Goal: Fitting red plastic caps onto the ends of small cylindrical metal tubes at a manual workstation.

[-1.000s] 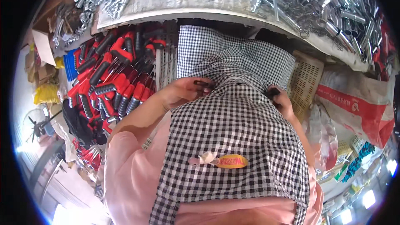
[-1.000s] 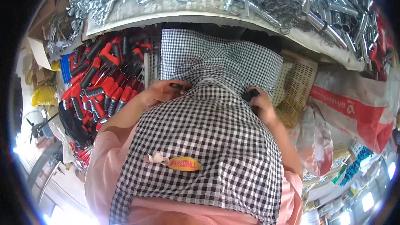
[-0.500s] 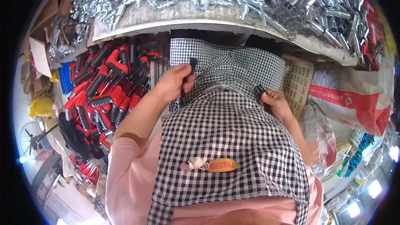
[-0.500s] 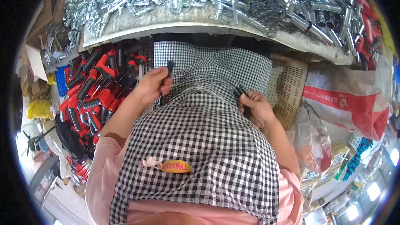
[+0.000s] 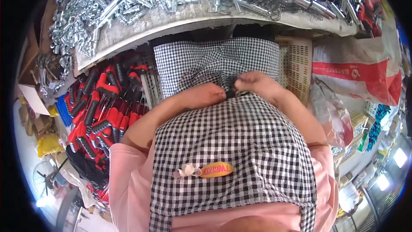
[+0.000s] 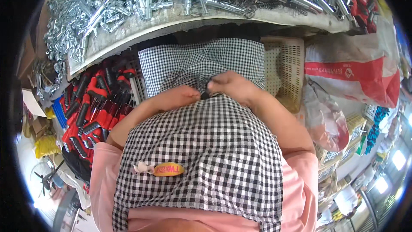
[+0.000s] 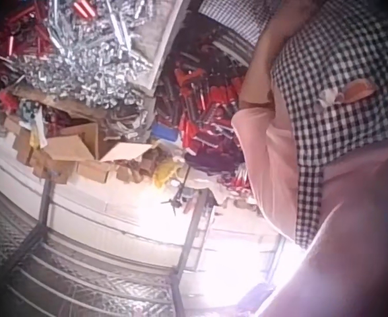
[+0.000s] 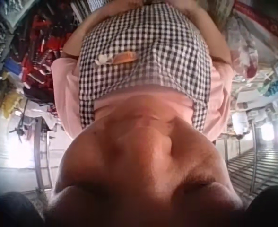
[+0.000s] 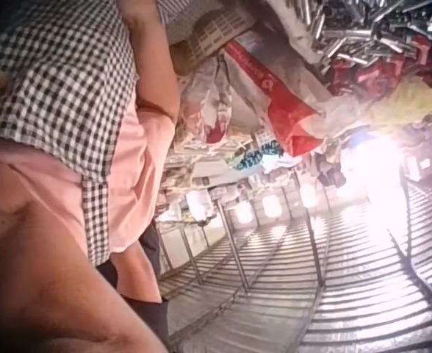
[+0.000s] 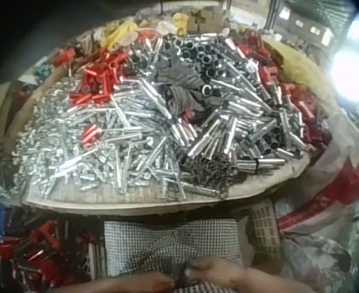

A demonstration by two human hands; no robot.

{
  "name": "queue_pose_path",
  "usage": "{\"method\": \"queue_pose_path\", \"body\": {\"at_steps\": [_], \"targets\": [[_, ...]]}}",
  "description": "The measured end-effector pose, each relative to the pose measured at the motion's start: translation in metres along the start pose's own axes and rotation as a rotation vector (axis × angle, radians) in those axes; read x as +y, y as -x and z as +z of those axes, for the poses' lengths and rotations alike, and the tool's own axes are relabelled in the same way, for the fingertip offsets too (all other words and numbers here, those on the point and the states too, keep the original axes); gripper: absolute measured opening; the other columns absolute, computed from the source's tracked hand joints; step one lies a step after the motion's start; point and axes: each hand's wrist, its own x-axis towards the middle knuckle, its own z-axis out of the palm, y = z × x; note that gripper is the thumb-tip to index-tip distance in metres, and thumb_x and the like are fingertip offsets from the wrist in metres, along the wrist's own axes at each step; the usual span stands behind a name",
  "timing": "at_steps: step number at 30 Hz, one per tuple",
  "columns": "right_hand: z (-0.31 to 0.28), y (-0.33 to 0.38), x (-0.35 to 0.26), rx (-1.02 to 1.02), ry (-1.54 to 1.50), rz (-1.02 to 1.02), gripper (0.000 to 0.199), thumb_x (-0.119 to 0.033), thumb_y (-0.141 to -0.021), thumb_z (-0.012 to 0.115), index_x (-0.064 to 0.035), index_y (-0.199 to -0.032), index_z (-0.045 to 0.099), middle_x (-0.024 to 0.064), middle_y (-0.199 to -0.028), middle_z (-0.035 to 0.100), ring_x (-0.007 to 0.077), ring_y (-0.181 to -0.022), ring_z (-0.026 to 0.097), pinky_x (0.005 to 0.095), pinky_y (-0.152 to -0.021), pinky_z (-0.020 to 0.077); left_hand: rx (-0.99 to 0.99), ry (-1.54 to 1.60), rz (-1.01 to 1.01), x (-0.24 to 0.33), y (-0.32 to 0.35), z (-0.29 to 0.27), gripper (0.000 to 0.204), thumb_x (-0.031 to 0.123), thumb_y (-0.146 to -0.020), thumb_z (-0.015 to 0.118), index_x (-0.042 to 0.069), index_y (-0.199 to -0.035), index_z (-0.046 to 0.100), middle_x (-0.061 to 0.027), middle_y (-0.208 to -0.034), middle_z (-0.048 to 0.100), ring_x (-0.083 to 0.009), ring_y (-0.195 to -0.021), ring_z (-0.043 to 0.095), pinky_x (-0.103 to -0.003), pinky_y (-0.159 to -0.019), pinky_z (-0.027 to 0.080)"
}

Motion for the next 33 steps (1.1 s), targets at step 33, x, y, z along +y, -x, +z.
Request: {"method": "queue_pose_path", "body": {"at_steps": [33], "targets": [[0.009,-0.009,-0.015,-0.378,0.567,0.074,0.022,-0.024,-0.092,0.057,-0.0038,-0.089,0.064,-0.0034,-0.065,0.054,0.0055,-0.061,0.045,0.0247,-0.057,0.0382,0.042,0.048,0.073,-0.022,0.015,0.000,0.028,0.025,-0.093,0.048,0.003,-0.078,0.057,0.0034,-0.063,0.050,-0.0053,-0.058,0.044,-0.023,-0.055,0.038]]}}
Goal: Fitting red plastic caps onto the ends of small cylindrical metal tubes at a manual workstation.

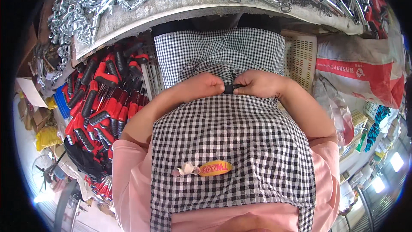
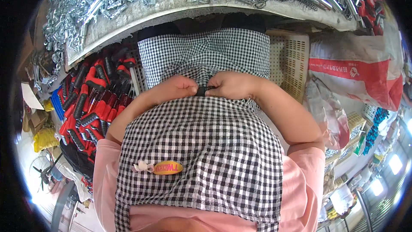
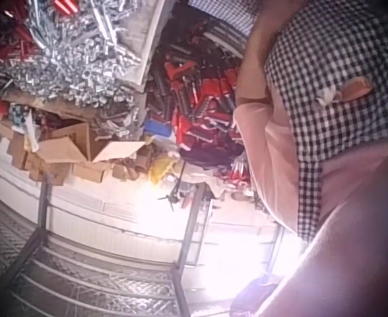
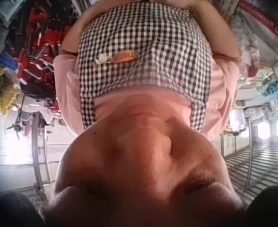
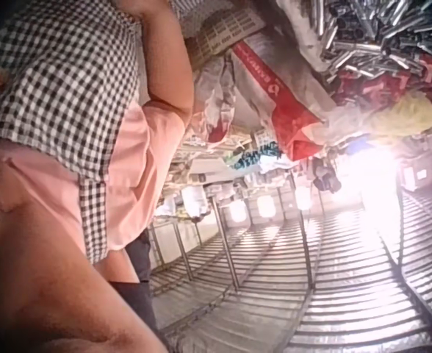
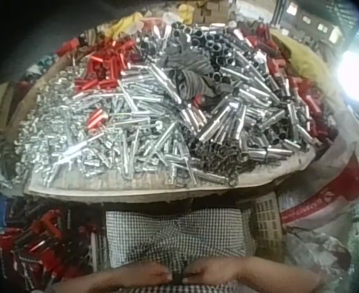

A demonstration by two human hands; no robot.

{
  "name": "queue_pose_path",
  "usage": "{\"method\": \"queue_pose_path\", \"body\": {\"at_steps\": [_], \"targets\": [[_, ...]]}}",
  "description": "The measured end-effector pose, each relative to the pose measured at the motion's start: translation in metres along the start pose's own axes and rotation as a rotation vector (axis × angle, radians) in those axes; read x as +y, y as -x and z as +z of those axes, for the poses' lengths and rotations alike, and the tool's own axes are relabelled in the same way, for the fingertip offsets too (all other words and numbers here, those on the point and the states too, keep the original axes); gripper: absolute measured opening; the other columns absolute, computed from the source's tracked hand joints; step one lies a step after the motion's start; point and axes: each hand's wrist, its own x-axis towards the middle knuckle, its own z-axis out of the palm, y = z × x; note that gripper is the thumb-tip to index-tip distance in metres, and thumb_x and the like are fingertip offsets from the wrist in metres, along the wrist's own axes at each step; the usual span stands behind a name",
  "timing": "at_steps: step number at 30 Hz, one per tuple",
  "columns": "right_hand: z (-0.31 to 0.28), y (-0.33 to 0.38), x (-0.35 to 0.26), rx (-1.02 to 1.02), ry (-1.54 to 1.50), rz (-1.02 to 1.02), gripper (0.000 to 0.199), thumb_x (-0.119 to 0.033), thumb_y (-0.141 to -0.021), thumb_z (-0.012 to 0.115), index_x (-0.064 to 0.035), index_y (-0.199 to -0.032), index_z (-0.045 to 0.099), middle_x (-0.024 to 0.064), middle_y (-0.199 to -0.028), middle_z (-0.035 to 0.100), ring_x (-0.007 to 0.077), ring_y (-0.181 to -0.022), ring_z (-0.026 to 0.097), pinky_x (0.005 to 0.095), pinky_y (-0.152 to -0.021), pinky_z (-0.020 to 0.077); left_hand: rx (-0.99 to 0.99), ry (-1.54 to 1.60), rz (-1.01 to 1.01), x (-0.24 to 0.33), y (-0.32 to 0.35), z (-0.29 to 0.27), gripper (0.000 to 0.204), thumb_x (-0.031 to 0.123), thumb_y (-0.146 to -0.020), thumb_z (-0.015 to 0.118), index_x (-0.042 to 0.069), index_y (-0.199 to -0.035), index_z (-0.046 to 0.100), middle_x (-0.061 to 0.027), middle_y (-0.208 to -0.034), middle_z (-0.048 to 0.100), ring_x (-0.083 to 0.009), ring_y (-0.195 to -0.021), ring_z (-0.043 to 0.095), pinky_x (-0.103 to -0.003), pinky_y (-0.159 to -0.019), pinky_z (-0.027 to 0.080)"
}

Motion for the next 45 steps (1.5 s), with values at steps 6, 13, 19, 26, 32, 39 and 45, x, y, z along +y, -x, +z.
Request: {"method": "queue_pose_path", "body": {"at_steps": [6,13,19,26,32,39,45], "targets": [[-0.003,-0.002,-0.008,-0.003,-0.008,0.081,0.026,-0.027,-0.086,0.064,-0.0014,-0.088,0.067,0.0022,-0.067,0.060,0.0124,-0.059,0.050,0.0295,-0.057,0.0404,0.073,-0.040,0.038,0.012,-0.004,-0.001,0.030,0.026,-0.093,0.047,0.001,-0.078,0.056,-0.0007,-0.061,0.050,-0.0098,-0.058,0.044,-0.029,-0.056,0.040],[0.000,-0.010,0.008,0.212,-0.461,-0.051,0.047,-0.007,-0.079,0.072,0.0026,-0.118,0.048,0.0011,-0.078,0.060,0.0059,-0.068,0.057,0.0164,-0.060,0.0448,-0.017,-0.030,-0.054,0.012,-0.006,-0.016,0.032,0.028,-0.093,0.047,0.002,-0.077,0.055,-0.0020,-0.064,0.050,-0.0102,-0.062,0.047,-0.030,-0.058,0.040],[0.000,-0.015,0.022,0.129,-0.289,-0.196,0.055,-0.009,-0.081,0.068,-0.0043,-0.128,0.039,0.0018,-0.082,0.060,0.0106,-0.077,0.056,0.0238,-0.070,0.0453,-0.036,-0.355,0.030,0.016,-0.015,-0.008,0.018,0.018,-0.087,0.059,0.006,-0.096,0.049,-0.0073,-0.089,0.059,-0.0163,-0.079,0.055,-0.034,-0.074,0.045],[0.007,0.004,0.025,0.195,-0.042,-0.182,0.067,-0.031,-0.082,0.068,-0.0048,-0.135,0.036,0.0139,-0.099,0.060,0.0208,-0.089,0.057,0.0338,-0.081,0.0451,0.005,-0.551,0.003,0.019,-0.013,-0.005,0.020,0.023,-0.088,0.060,0.005,-0.097,0.055,-0.0104,-0.087,0.055,-0.0250,-0.082,0.054,-0.037,-0.074,0.044],[0.006,-0.006,0.052,0.269,0.141,-0.411,0.053,-0.041,-0.088,0.057,-0.0067,-0.128,0.050,0.0174,-0.112,0.057,0.0308,-0.106,0.052,0.0390,-0.095,0.0385,0.060,-0.496,0.223,-0.010,-0.018,-0.020,0.033,0.036,-0.089,0.057,0.006,-0.104,0.060,-0.0117,-0.087,0.056,-0.0274,-0.084,0.055,-0.038,-0.073,0.046],[-0.004,-0.013,0.053,0.222,0.122,-0.468,0.045,-0.028,-0.090,0.056,-0.0045,-0.128,0.049,0.0160,-0.120,0.056,0.0303,-0.109,0.054,0.0393,-0.094,0.0424,0.003,-0.770,0.298,-0.010,-0.021,-0.033,0.028,0.024,-0.092,0.053,0.014,-0.118,0.059,-0.0089,-0.087,0.060,-0.0259,-0.081,0.060,-0.036,-0.069,0.048],[-0.014,-0.012,0.047,0.154,0.281,-0.469,0.043,-0.022,-0.088,0.060,-0.0051,-0.126,0.051,0.0154,-0.122,0.054,0.0299,-0.113,0.053,0.0389,-0.097,0.0417,0.016,-0.607,0.324,0.039,-0.009,-0.043,0.019,0.020,-0.081,0.063,0.007,-0.094,0.067,-0.0112,-0.084,0.065,-0.0277,-0.079,0.062,-0.037,-0.072,0.049]]}}
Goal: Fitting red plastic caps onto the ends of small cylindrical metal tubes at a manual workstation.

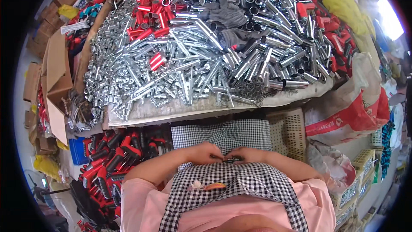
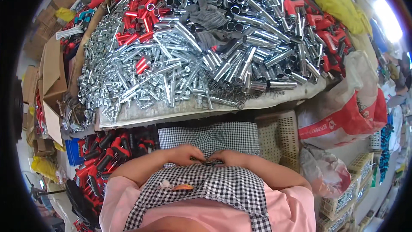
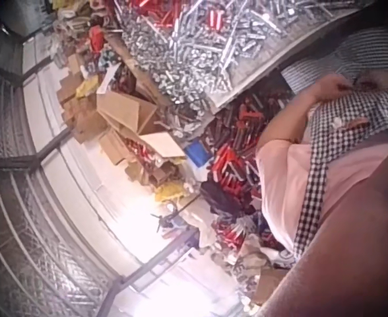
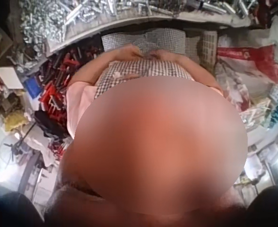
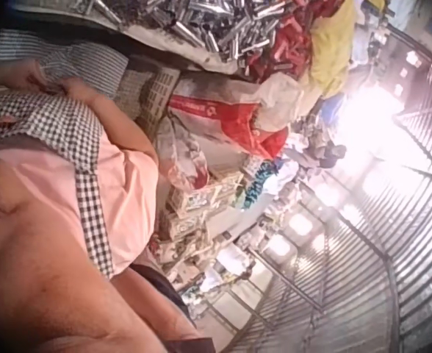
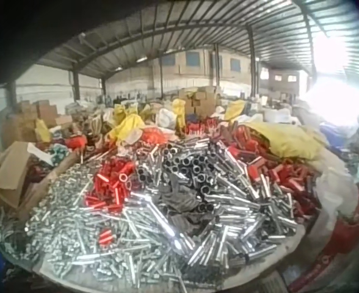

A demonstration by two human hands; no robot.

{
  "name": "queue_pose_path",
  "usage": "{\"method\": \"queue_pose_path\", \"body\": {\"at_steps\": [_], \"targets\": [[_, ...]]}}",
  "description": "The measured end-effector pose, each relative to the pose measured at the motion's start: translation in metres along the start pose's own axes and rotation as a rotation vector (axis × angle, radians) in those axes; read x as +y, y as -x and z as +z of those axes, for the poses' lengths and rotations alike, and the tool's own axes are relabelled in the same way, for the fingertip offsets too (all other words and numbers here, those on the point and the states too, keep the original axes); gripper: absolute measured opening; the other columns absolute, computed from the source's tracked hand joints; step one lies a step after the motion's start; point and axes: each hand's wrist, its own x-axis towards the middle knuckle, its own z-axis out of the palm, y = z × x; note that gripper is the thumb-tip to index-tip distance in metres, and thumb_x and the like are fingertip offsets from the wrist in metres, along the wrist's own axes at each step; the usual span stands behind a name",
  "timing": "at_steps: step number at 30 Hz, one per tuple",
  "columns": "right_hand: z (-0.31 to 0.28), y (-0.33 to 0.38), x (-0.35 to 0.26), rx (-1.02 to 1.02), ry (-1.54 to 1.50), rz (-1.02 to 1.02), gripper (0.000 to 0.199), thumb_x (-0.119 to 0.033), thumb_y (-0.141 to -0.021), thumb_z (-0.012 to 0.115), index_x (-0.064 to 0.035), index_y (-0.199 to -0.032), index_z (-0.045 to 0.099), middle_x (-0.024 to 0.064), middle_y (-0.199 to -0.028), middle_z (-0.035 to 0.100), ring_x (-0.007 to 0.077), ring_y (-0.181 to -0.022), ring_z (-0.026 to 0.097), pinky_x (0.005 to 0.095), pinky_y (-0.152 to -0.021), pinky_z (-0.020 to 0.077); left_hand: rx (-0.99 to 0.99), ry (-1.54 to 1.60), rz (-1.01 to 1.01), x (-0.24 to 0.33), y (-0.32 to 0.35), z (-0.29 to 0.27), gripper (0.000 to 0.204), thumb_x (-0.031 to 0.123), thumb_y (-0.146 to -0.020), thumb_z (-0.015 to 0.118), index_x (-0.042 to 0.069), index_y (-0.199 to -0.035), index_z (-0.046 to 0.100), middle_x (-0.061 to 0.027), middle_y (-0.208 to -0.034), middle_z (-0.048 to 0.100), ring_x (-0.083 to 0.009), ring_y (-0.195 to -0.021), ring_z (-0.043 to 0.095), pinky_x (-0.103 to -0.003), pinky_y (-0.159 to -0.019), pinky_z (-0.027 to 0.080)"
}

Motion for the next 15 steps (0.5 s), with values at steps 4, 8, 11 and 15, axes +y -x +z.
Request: {"method": "queue_pose_path", "body": {"at_steps": [4,8,11,15], "targets": [[-0.002,0.009,-0.009,0.022,-0.034,-0.011,0.041,-0.020,-0.090,0.057,-0.0065,-0.128,0.050,0.0139,-0.125,0.053,0.0283,-0.116,0.051,0.0371,-0.101,0.0392,0.606,-0.340,0.042,0.033,-0.012,-0.088,0.020,0.013,-0.080,0.063,0.005,-0.097,0.064,-0.0125,-0.089,0.063,-0.0300,-0.082,0.061,-0.038,-0.072,0.049],[0.008,0.013,0.014,0.083,-0.249,-0.011,0.046,-0.027,-0.091,0.057,-0.0063,-0.130,0.048,0.0132,-0.127,0.053,0.0270,-0.116,0.051,0.0370,-0.101,0.0384,0.924,-0.662,0.099,0.090,-0.039,-0.183,0.032,0.008,-0.078,0.062,0.002,-0.109,0.059,-0.0150,-0.097,0.062,-0.0310,-0.090,0.060,-0.039,-0.080,0.048],[0.000,0.018,0.005,0.171,-0.457,0.067,0.047,-0.023,-0.091,0.058,-0.0050,-0.132,0.044,0.0101,-0.123,0.056,0.0190,-0.112,0.052,0.0335,-0.099,0.0401,1.063,-1.021,0.062,0.084,-0.068,-0.230,0.045,0.008,-0.076,0.061,0.002,-0.120,0.052,-0.0168,-0.106,0.060,-0.0330,-0.105,0.054,-0.042,-0.091,0.043],[-0.025,0.011,-0.021,0.419,-0.468,-0.030,0.042,-0.014,-0.087,0.064,-0.0021,-0.125,0.050,0.0070,-0.110,0.061,0.0130,-0.102,0.055,0.0292,-0.092,0.0443,1.049,-0.952,0.032,0.065,-0.107,-0.262,0.045,0.005,-0.072,0.061,0.003,-0.116,0.056,-0.0154,-0.107,0.060,-0.0335,-0.107,0.051,-0.042,-0.094,0.041]]}}
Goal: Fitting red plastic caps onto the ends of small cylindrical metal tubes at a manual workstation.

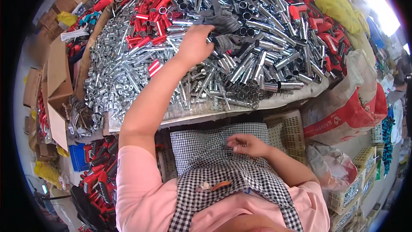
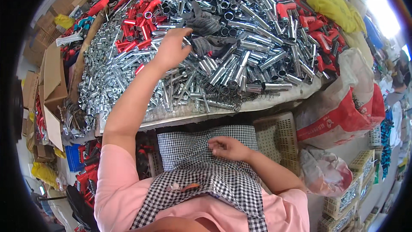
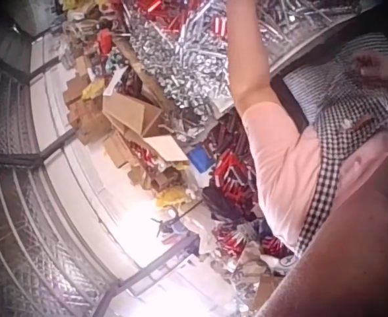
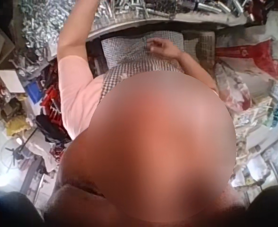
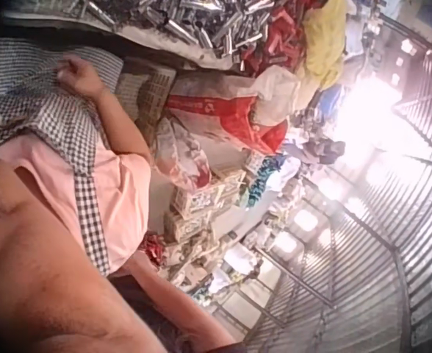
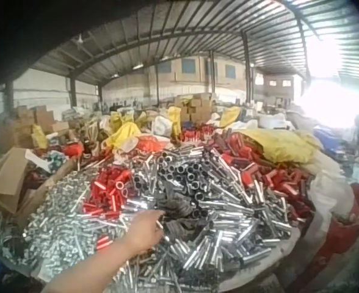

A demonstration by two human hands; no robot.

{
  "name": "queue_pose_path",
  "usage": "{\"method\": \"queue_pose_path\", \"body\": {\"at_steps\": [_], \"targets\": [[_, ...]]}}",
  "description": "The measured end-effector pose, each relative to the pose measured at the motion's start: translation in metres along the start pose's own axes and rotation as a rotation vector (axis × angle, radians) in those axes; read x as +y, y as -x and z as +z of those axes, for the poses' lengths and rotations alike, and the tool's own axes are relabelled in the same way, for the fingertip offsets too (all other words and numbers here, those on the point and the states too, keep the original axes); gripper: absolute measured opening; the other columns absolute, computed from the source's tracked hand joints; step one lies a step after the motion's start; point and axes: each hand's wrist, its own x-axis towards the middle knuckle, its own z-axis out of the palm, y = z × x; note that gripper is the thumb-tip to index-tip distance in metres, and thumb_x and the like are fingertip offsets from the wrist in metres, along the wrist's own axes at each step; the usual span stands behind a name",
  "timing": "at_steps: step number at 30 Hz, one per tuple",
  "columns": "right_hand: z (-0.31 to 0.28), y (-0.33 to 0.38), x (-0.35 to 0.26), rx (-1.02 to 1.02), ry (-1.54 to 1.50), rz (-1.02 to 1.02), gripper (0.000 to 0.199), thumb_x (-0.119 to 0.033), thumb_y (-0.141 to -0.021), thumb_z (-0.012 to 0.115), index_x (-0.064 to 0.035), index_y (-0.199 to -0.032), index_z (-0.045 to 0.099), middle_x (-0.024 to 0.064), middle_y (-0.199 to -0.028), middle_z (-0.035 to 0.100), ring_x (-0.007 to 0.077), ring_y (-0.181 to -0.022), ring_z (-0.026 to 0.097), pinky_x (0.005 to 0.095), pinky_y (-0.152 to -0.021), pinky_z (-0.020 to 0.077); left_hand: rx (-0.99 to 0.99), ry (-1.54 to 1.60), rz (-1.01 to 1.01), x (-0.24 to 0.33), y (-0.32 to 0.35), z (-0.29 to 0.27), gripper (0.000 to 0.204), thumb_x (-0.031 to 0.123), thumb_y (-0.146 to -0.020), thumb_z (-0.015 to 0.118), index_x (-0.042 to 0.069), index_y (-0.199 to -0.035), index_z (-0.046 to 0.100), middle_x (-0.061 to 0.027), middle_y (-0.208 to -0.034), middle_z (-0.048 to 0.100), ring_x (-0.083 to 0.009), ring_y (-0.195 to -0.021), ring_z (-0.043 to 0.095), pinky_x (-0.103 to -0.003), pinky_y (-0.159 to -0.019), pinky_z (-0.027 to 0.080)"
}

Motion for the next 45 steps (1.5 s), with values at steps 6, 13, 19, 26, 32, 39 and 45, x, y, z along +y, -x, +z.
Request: {"method": "queue_pose_path", "body": {"at_steps": [6,13,19,26,32,39,45], "targets": [[-0.018,-0.016,-0.065,0.303,-0.034,-0.107,0.027,-0.008,-0.088,0.060,0.0020,-0.113,0.057,0.0065,-0.101,0.065,0.0122,-0.096,0.061,0.0262,-0.085,0.0484,-0.096,0.139,-0.036,0.014,-0.007,0.026,0.017,0.009,-0.069,0.061,0.004,-0.085,0.061,-0.0143,-0.082,0.062,-0.0335,-0.083,0.059,-0.043,-0.074,0.047],[-0.037,-0.048,-0.121,0.685,-0.110,-0.500,0.020,-0.001,-0.085,0.059,-0.0018,-0.104,0.053,0.0017,-0.093,0.056,0.0069,-0.083,0.053,0.0213,-0.076,0.0446,0.368,0.327,-0.056,0.070,0.009,0.007,0.017,0.006,-0.070,0.066,0.003,-0.078,0.051,-0.0151,-0.070,0.054,-0.0358,-0.064,0.055,-0.042,-0.055,0.044],[-0.030,-0.087,-0.152,0.775,-0.203,-0.829,0.023,0.002,-0.084,0.060,-0.0031,-0.102,0.048,-0.0009,-0.091,0.052,0.0045,-0.079,0.047,0.0189,-0.071,0.0413,0.266,0.378,-0.105,0.103,0.034,-0.022,0.023,0.002,-0.064,0.068,0.003,-0.069,0.046,-0.0133,-0.064,0.048,-0.0333,-0.058,0.052,-0.040,-0.051,0.040],[-0.024,-0.087,-0.138,0.782,-0.144,-0.872,0.014,0.001,-0.088,0.054,-0.0019,-0.100,0.048,0.0003,-0.090,0.053,0.0048,-0.080,0.048,0.0200,-0.072,0.0407,0.215,0.382,-0.059,0.098,0.063,-0.033,0.025,-0.004,-0.056,0.065,0.004,-0.066,0.043,-0.0124,-0.063,0.046,-0.0329,-0.057,0.049,-0.038,-0.051,0.040],[-0.015,-0.080,-0.144,0.879,0.572,-0.960,0.025,0.003,-0.065,0.068,-0.0053,-0.079,0.048,0.0110,-0.075,0.051,0.0260,-0.066,0.054,0.0308,-0.058,0.0439,0.176,0.246,-0.167,0.097,0.079,-0.032,0.028,0.001,-0.058,0.069,0.004,-0.075,0.048,-0.0133,-0.067,0.052,-0.0324,-0.060,0.055,-0.040,-0.054,0.043],[-0.032,-0.075,-0.127,0.985,0.982,-0.933,0.026,0.009,-0.057,0.060,-0.0052,-0.071,0.043,0.0104,-0.066,0.045,0.0287,-0.055,0.046,0.0355,-0.048,0.0370,-0.525,2.114,-0.896,0.103,0.102,-0.034,0.053,0.059,-0.088,0.043,0.011,-0.070,0.055,-0.0007,-0.049,0.047,-0.0207,-0.036,0.041,-0.029,-0.035,0.032],[0.007,-0.081,-0.119,0.926,0.811,-1.010,0.021,0.008,-0.059,0.055,-0.0038,-0.064,0.038,0.0125,-0.060,0.039,0.0315,-0.052,0.041,0.0384,-0.046,0.0313,0.183,2.341,-1.087,0.099,0.096,-0.052,0.041,0.041,-0.094,0.039,0.005,-0.096,0.058,-0.0112,-0.084,0.063,-0.0231,-0.063,0.058,-0.028,-0.052,0.047]]}}
